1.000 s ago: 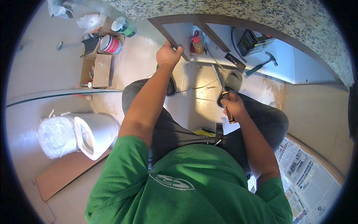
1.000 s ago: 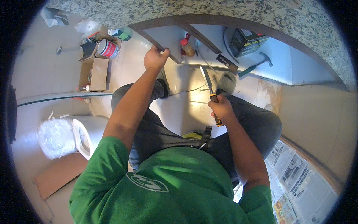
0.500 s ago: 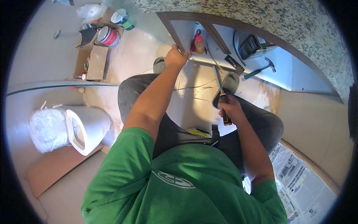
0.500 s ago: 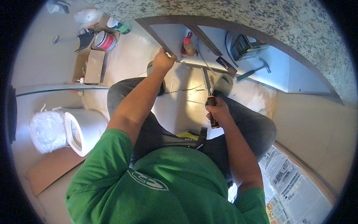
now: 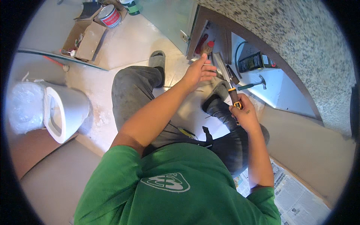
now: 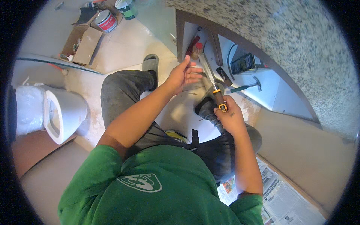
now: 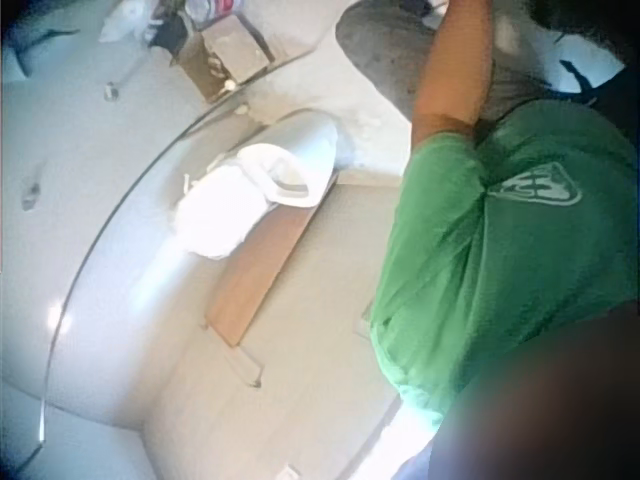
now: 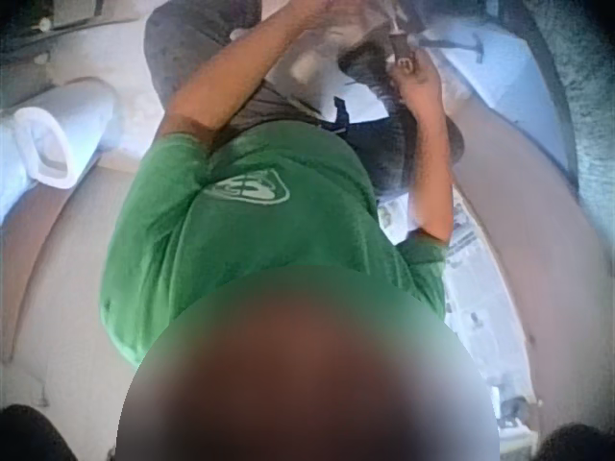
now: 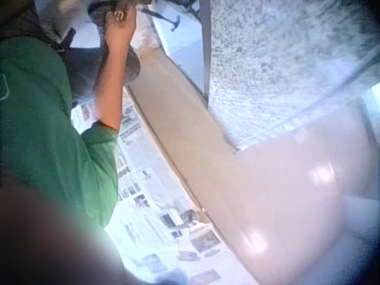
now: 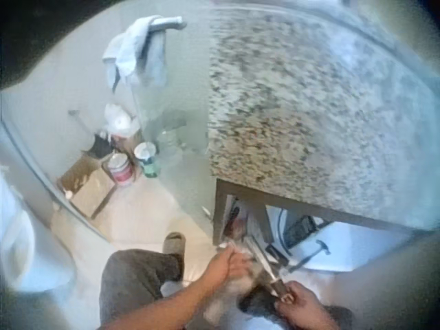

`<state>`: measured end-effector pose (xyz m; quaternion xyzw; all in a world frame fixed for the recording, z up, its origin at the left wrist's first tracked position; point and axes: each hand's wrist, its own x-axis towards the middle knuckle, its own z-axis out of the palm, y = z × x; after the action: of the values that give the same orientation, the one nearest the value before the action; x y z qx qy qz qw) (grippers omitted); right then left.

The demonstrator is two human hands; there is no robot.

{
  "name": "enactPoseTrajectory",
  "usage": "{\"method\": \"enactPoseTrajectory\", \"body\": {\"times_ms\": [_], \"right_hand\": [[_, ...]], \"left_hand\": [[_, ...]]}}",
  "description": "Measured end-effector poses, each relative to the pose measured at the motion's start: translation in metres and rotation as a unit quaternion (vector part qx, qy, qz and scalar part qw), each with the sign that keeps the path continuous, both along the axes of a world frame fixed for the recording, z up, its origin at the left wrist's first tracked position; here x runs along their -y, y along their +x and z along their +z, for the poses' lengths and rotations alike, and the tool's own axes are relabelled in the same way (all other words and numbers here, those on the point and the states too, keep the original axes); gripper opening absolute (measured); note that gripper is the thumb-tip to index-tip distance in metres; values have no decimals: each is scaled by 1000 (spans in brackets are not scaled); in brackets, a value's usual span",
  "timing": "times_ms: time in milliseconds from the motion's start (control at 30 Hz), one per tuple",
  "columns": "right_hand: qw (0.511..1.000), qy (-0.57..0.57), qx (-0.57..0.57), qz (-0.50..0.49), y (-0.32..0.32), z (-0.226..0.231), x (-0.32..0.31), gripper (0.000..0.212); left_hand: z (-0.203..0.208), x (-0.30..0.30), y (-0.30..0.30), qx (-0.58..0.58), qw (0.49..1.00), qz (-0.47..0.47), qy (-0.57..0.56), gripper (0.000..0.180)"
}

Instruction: The person kneels under a bathroom vanity and uses a hammer and a screwdriver to adjust or secure the cabinet frame and door. They repeatedly tap and tighten components inside the cabinet space.

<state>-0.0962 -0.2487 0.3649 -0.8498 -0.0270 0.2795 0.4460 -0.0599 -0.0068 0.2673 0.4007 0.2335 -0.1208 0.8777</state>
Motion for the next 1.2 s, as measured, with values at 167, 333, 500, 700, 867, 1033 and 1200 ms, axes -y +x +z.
{"method": "enactPoseTrajectory", "body": {"times_ms": [167,333,500,700,867,1033,1200], "right_hand": [[999,-26,24,35,-13,17,2,40],[999,39,31,-15,-25,8,1,44],[994,84,60,-41,-38,2,-6,44],[992,113,26,-50,-40,-3,-4,47],[997,60,-13,-46,-34,1,-6,40],[996,19,-82,-3,-27,5,2,30],[995,43,-92,-23,-24,21,-5,27]], "left_hand": [[34,-1,13,162,986,-13,-39,27],[54,-7,12,219,974,-37,-40,25],[69,-14,4,218,973,-58,-47,30],[74,-20,1,232,965,-69,-99,41],[69,-18,2,211,970,-57,-110,44],[56,-12,3,141,981,-27,-130,42],[45,-15,10,121,978,34,-167,48]]}}
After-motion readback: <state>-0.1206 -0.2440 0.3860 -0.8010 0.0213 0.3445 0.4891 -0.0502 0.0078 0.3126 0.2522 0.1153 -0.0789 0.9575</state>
